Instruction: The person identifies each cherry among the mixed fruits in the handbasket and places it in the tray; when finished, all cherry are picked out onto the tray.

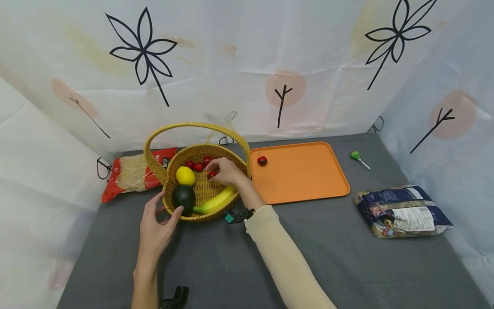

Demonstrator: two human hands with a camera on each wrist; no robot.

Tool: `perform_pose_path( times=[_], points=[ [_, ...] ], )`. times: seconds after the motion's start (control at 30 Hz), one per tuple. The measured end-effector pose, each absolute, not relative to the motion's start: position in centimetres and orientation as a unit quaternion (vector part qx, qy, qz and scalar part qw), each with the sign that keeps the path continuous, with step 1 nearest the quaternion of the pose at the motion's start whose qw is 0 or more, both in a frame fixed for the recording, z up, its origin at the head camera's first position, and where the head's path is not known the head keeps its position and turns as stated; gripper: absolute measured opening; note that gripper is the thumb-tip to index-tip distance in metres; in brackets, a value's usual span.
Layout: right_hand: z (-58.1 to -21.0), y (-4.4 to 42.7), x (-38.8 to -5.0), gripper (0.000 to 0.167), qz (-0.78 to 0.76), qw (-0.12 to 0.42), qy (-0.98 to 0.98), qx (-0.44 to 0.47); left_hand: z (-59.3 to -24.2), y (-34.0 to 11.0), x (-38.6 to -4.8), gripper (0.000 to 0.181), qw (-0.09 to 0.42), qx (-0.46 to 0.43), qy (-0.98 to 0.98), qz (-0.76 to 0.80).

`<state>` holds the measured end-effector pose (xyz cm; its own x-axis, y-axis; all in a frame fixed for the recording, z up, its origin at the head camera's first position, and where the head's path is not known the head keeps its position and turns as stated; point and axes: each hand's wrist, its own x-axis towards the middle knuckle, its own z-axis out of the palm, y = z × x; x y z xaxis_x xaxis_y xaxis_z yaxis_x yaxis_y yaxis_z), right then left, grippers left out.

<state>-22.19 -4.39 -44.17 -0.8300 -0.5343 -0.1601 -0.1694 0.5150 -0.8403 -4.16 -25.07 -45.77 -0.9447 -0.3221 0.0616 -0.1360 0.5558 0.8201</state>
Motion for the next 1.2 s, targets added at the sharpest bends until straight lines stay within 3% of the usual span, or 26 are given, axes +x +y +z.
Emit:
perform_pose_path(
  times=[0.87,1.2],
  points=[
    [-44.5,-4.9,-22.5,0.03,-0.429,0.231,0.836,-0.252,-45.7,-25.2,-4.2,0.074,0.104,0.131,-0.874,-0.457],
    [-42.4,-3.4,-21.2,0.033,-0.506,0.228,0.778,-0.295,-46.0,-25.2,-4.3,0.073,0.107,0.131,-0.873,-0.457]
  ],
)
